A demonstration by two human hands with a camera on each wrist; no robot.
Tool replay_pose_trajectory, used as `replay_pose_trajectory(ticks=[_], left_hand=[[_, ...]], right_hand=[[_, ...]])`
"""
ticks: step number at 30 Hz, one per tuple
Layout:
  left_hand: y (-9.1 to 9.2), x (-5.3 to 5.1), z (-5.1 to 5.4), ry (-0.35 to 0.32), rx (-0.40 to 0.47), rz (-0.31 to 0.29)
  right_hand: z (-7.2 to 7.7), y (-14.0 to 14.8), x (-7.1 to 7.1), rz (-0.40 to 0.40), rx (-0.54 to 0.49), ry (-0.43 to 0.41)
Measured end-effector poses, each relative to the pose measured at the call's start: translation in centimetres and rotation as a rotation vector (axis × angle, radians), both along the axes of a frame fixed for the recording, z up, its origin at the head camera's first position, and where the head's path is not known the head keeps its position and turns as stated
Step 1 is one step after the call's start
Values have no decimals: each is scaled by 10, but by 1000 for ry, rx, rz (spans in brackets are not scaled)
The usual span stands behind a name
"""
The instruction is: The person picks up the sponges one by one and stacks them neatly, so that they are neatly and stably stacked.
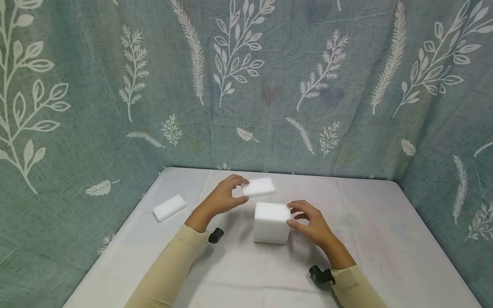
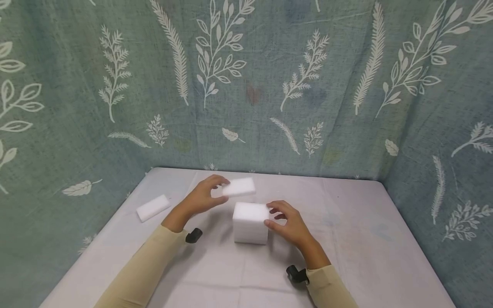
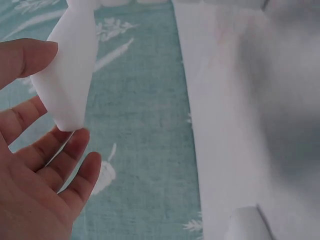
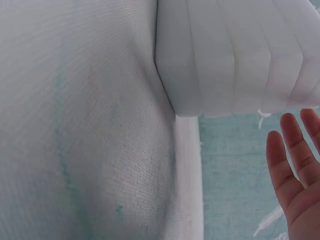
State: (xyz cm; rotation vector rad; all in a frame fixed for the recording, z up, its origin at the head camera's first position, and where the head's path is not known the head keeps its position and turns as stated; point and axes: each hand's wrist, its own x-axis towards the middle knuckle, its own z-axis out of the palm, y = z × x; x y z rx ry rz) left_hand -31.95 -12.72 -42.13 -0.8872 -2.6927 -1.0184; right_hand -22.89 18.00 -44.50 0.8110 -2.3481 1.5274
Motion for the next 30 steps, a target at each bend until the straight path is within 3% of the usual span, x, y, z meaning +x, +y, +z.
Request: replay_pose_trajectory(ticks=[6, 10, 16, 30], left_hand=[[4, 8, 5, 24, 31, -82], [7, 11, 8, 36, 56, -140], [13, 17, 9, 67, 86, -217], [20, 27, 4, 61, 110, -275]], right_hand=[[-15, 3, -10, -29, -8, 8], [0, -1, -1, -14, -30, 10], [0, -2, 0, -26, -47, 19], [-2, -2, -2, -45, -81, 76]])
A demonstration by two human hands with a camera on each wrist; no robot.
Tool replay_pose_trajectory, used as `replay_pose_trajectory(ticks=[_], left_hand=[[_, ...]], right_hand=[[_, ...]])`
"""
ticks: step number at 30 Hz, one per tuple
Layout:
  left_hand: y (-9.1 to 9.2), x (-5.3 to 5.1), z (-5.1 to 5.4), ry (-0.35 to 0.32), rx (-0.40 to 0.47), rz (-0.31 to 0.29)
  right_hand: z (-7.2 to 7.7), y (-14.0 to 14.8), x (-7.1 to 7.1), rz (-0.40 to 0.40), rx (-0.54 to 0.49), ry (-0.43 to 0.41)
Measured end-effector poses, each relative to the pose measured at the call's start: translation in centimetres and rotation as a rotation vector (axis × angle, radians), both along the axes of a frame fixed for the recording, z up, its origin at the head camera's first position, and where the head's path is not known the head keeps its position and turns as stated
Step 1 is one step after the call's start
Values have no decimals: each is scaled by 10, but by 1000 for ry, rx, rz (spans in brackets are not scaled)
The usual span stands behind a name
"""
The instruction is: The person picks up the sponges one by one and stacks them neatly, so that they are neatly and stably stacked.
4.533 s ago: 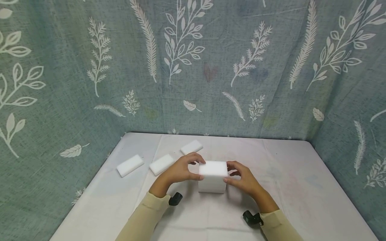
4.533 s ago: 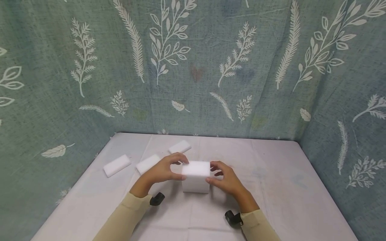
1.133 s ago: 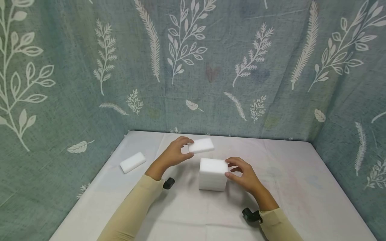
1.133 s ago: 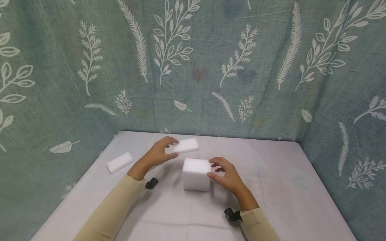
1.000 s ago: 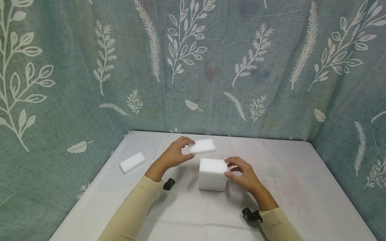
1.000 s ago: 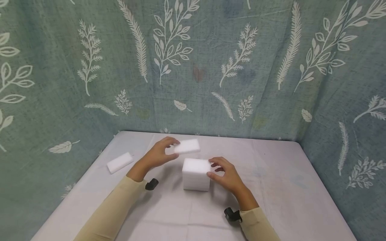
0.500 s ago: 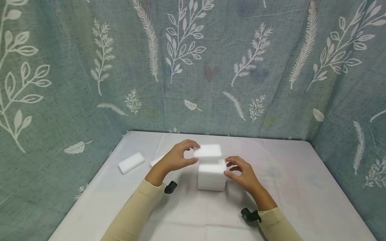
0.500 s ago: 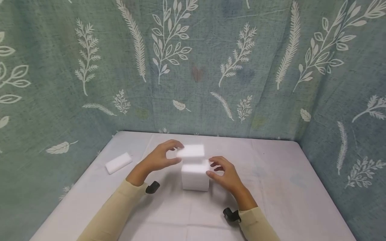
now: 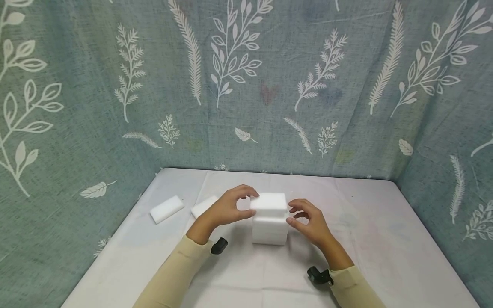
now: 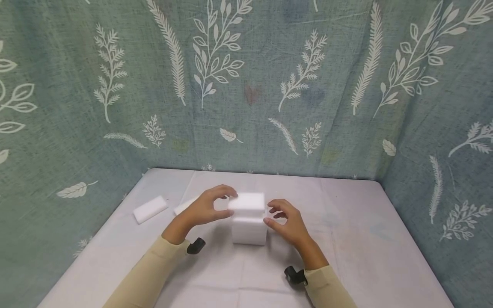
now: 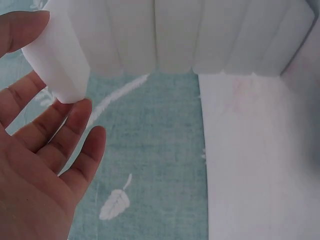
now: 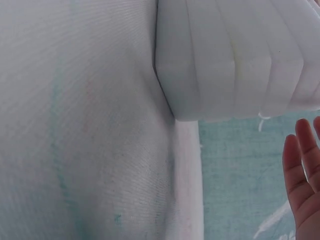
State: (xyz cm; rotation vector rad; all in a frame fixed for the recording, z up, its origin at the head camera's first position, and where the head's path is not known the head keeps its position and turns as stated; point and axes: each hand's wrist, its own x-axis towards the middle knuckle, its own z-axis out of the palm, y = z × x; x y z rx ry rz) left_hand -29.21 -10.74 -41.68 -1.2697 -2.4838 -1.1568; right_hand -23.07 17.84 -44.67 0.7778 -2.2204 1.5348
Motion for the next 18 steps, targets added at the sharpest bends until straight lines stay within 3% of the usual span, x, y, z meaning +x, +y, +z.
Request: replay_pose_trajectory(ticks=[6, 18], left_hand=[[3, 2, -1, -21, -6, -9], [10, 8, -2, -48, -12, -25]], right_hand=[[0, 1, 0, 6, -33, 24], [2, -1, 3, -12, -34, -9]])
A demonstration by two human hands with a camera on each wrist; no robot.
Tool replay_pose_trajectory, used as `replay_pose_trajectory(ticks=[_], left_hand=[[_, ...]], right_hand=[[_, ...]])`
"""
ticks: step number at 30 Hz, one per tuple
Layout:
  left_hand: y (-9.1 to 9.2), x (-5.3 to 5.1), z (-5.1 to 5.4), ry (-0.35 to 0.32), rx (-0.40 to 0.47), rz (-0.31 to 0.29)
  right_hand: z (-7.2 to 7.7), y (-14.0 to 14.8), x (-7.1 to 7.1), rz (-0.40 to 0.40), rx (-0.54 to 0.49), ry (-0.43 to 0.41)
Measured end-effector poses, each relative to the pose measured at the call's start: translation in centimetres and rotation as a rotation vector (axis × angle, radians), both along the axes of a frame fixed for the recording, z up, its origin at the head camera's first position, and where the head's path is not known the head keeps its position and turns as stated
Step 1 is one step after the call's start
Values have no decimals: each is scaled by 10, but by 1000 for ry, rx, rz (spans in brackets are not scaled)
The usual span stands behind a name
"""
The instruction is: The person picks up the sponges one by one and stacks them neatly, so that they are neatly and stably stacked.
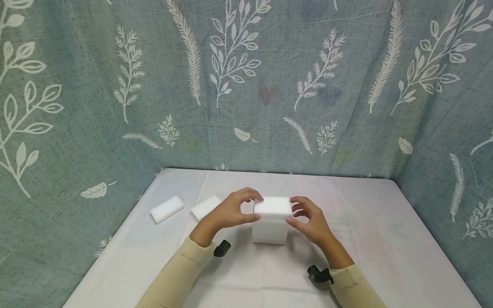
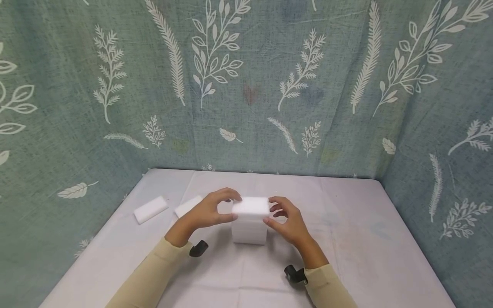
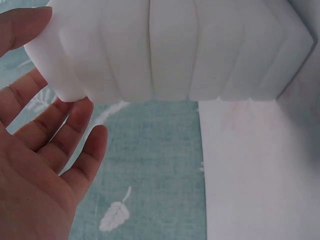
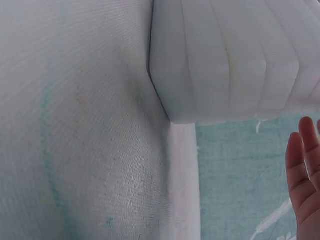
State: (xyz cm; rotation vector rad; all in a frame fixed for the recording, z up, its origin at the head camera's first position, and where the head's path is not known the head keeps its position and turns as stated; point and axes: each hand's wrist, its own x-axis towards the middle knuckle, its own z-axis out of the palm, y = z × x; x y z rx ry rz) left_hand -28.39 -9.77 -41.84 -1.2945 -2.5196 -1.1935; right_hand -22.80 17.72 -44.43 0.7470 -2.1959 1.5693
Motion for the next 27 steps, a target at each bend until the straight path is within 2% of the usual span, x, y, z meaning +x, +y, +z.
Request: replay_pose_trajectory(ticks=[6, 14, 21, 27], left_hand=[[-2, 1, -2, 18, -3, 0], [-4, 1, -7, 1, -4, 3], [-4, 3, -6, -7, 9, -11], [-6, 4, -7, -18, 12, -9]], right_hand=[[1, -1, 1, 18, 7, 18], [0, -1, 2, 28, 13, -15], [1, 0, 2, 41, 14, 22], [0, -1, 2, 51, 16, 17]])
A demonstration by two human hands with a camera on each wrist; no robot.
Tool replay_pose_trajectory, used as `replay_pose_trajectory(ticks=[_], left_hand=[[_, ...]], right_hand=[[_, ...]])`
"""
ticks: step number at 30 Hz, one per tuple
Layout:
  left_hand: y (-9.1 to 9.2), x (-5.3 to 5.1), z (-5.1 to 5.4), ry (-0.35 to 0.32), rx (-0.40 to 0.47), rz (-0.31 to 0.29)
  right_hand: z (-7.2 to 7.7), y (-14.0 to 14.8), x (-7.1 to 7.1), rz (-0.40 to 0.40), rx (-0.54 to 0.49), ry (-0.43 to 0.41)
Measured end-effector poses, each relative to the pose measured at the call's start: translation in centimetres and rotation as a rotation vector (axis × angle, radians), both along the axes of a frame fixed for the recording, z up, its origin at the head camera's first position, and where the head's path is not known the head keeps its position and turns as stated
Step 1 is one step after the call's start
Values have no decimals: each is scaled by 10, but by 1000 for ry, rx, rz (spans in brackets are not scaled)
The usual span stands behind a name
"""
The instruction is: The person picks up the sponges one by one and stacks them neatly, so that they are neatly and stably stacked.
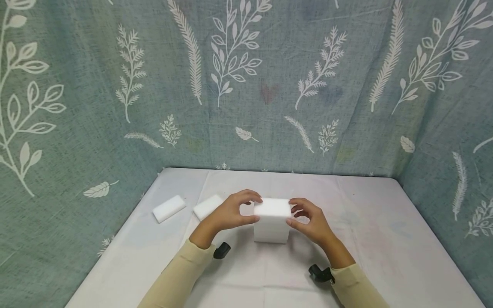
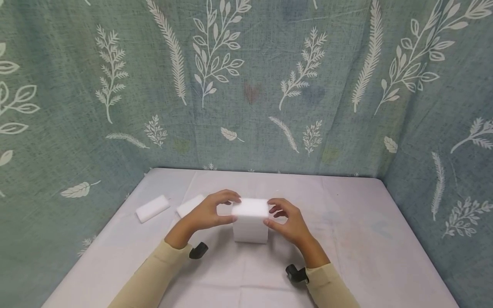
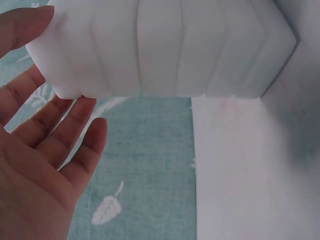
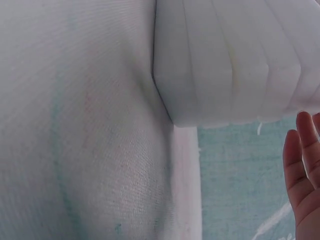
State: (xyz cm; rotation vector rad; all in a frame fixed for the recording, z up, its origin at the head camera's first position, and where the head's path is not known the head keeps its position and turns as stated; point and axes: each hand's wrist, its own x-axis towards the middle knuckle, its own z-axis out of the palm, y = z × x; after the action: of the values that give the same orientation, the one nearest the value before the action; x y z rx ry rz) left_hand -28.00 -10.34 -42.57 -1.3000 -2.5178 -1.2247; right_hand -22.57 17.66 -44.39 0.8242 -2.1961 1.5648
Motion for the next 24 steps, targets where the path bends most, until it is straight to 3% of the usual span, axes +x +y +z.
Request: replay_pose_trajectory(ticks=[9, 24], left_hand=[[0, 0, -3, -48, 14, 9], [0, -1, -5, -42, 4, 10]], right_hand=[[1, -2, 0, -26, 14, -65], [1, -3, 0, -34, 17, -90]])
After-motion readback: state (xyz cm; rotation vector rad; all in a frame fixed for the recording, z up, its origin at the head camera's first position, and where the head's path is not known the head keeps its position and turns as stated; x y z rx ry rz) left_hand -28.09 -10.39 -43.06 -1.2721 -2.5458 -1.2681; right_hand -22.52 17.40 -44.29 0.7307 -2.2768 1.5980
